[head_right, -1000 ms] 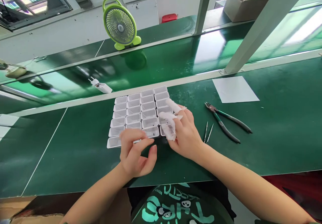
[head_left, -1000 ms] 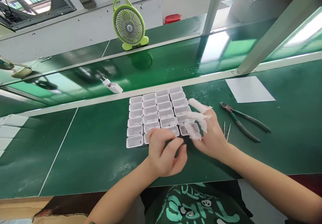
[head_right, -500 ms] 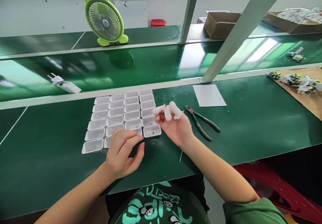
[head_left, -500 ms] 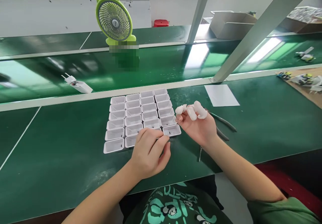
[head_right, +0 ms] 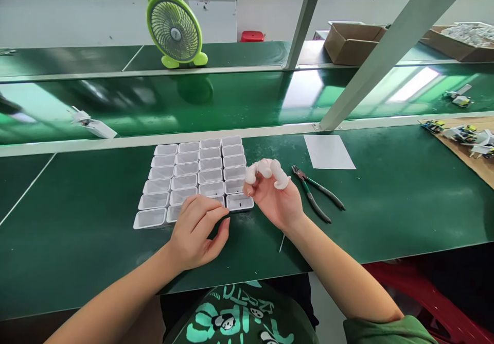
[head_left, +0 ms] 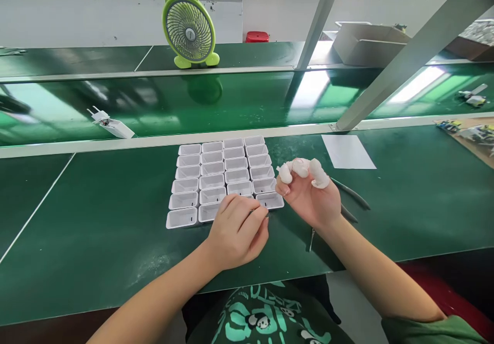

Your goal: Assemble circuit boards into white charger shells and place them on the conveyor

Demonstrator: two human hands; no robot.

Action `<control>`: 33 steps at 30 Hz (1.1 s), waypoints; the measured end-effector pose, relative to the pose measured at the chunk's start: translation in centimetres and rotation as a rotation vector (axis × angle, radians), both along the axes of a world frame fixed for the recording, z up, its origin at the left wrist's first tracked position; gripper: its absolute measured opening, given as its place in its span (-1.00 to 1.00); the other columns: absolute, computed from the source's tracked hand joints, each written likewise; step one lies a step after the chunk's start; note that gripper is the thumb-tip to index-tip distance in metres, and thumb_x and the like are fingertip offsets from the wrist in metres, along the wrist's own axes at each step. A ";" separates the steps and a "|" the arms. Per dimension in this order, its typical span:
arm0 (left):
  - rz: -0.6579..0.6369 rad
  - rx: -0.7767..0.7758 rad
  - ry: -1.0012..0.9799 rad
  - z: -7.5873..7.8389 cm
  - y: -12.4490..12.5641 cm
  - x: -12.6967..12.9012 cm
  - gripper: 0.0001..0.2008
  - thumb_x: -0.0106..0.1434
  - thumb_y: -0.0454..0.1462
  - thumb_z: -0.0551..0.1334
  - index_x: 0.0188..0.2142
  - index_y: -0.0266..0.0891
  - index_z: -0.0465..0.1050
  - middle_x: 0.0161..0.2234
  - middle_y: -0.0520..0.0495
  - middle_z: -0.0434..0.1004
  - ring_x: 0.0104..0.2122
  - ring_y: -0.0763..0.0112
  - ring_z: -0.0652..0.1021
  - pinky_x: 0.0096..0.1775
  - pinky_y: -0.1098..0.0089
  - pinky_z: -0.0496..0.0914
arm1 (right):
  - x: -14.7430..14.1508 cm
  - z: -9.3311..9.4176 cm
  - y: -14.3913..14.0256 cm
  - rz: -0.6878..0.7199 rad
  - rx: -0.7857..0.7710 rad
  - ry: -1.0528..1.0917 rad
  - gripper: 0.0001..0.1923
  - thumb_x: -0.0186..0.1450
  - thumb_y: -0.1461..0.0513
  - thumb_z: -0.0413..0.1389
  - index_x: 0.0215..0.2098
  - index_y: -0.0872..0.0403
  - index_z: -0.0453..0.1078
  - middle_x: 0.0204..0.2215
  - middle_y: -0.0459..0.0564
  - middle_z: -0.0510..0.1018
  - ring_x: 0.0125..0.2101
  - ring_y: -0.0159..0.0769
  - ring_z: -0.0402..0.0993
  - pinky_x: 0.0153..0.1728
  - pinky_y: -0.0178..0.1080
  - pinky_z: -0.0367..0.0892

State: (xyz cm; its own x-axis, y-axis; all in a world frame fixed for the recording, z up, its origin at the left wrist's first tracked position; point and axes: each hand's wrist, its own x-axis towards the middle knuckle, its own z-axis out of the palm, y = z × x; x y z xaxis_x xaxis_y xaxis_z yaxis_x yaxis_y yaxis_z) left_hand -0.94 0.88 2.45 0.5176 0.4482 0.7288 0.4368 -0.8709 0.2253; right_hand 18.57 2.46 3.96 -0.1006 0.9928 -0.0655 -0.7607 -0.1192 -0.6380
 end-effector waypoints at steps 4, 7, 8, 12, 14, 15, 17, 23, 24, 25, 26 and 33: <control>0.005 -0.001 0.000 0.0 0.0 0.0 -0.85 0.24 -0.46 0.20 -0.19 -0.30 0.38 -0.36 -0.11 0.49 -0.35 0.34 0.46 -0.26 0.28 0.33 | 0.0 0.3 -0.1 0.025 0.031 -0.015 -0.34 0.23 0.08 0.27 -0.57 0.04 -0.20 -0.51 -0.16 -0.04 -0.51 -0.35 -0.04 -0.44 -0.24 0.03; 0.000 -0.010 0.005 -0.1 0.1 0.0 -0.84 0.23 -0.47 0.22 -0.19 -0.30 0.38 -0.36 -0.11 0.50 -0.35 0.33 0.46 -0.26 0.27 0.33 | -0.1 0.3 -0.2 0.037 0.039 -0.018 -0.35 0.22 0.07 0.28 -0.58 0.03 -0.17 -0.52 -0.17 -0.05 -0.53 -0.36 -0.08 -0.46 -0.24 -0.01; -0.001 -0.013 0.005 -0.2 0.0 0.0 -0.84 0.22 -0.47 0.22 -0.20 -0.31 0.38 -0.35 -0.11 0.50 -0.35 0.33 0.46 -0.26 0.27 0.33 | -0.1 0.4 -0.2 0.039 0.035 -0.019 -0.36 0.22 0.06 0.29 -0.59 0.03 -0.14 -0.52 -0.17 -0.03 -0.53 -0.36 -0.07 -0.46 -0.24 -0.02; -0.005 -0.025 0.020 -0.3 -0.1 -0.1 -0.84 0.23 -0.46 0.22 -0.19 -0.30 0.37 -0.35 -0.11 0.50 -0.34 0.33 0.46 -0.24 0.27 0.33 | 0.1 0.1 -0.1 0.048 -0.014 -0.014 -0.56 0.20 0.02 0.29 -0.53 0.01 0.15 -0.52 -0.15 0.16 -0.52 -0.35 0.06 -0.46 -0.24 0.03; -0.008 -0.037 0.041 -0.4 -0.2 -0.1 -0.83 0.23 -0.46 0.21 -0.18 -0.29 0.37 -0.34 -0.10 0.51 -0.33 0.33 0.47 -0.22 0.27 0.34 | 0.3 -0.2 0.0 0.060 -0.030 -0.011 -0.67 0.20 0.03 0.28 -0.47 0.00 0.26 -0.49 -0.13 0.28 -0.50 -0.33 0.15 -0.44 -0.23 0.08; -0.007 -0.045 0.060 -0.4 -0.2 0.0 -0.84 0.24 -0.45 0.21 -0.18 -0.29 0.37 -0.34 -0.10 0.51 -0.33 0.34 0.47 -0.21 0.27 0.34 | 0.3 -0.3 0.0 0.061 -0.036 -0.008 -0.70 0.19 0.06 0.27 -0.47 0.00 0.27 -0.48 -0.13 0.32 -0.50 -0.33 0.18 -0.44 -0.23 0.09; 0.001 -0.065 0.116 -0.5 -0.2 0.0 -0.87 0.27 -0.44 0.19 -0.20 -0.27 0.38 -0.34 -0.09 0.52 -0.33 0.34 0.47 -0.20 0.26 0.33 | 0.5 -0.4 0.2 0.042 -0.052 0.004 -0.70 0.19 0.13 0.25 -0.53 0.01 0.22 -0.51 -0.13 0.33 -0.50 -0.34 0.20 -0.45 -0.24 0.10; 0.014 -0.107 0.277 -1.3 -0.1 0.3 -0.86 0.31 -0.42 0.16 -0.16 -0.25 0.41 -0.26 -0.10 0.55 -0.24 0.26 0.47 -0.11 0.20 0.32 | 0.5 -0.1 0.5 -0.039 -0.111 -0.004 -0.62 0.17 0.23 0.22 -0.60 0.03 0.08 -0.57 -0.14 0.26 -0.54 -0.37 0.13 -0.49 -0.26 0.08; 0.010 -0.106 0.288 -1.4 -0.2 0.3 -0.85 0.31 -0.43 0.16 -0.15 -0.25 0.41 -0.25 -0.10 0.55 -0.22 0.25 0.47 -0.10 0.19 0.32 | 0.4 -0.1 0.5 -0.045 -0.110 -0.001 -0.63 0.17 0.24 0.22 -0.60 0.04 0.08 -0.57 -0.14 0.26 -0.54 -0.37 0.13 -0.49 -0.26 0.09; 0.006 -0.106 0.293 -1.4 -0.2 0.3 -0.85 0.31 -0.43 0.16 -0.15 -0.25 0.42 -0.25 -0.10 0.56 -0.21 0.25 0.47 -0.09 0.18 0.32 | 0.4 -0.1 0.5 -0.051 -0.105 0.003 -0.63 0.16 0.24 0.22 -0.61 0.04 0.09 -0.55 -0.14 0.27 -0.53 -0.38 0.14 -0.49 -0.27 0.10; 0.004 -0.107 0.293 -1.4 -0.2 0.3 -0.85 0.31 -0.42 0.17 -0.15 -0.24 0.42 -0.25 -0.10 0.56 -0.21 0.25 0.47 -0.08 0.18 0.32 | 0.5 -0.2 0.4 -0.053 -0.096 0.005 -0.65 0.16 0.25 0.22 -0.61 0.04 0.12 -0.53 -0.14 0.29 -0.53 -0.39 0.14 -0.49 -0.27 0.10; 0.011 -0.092 0.285 -1.2 -0.1 0.4 -0.89 0.32 -0.42 0.18 -0.18 -0.25 0.43 -0.27 -0.09 0.56 -0.22 0.26 0.48 -0.05 0.17 0.32 | 0.6 -0.5 0.1 0.058 0.001 -0.146 -0.83 0.28 0.15 0.15 -0.45 0.02 0.42 -0.54 -0.11 0.35 -0.52 -0.38 0.21 -0.44 -0.24 0.16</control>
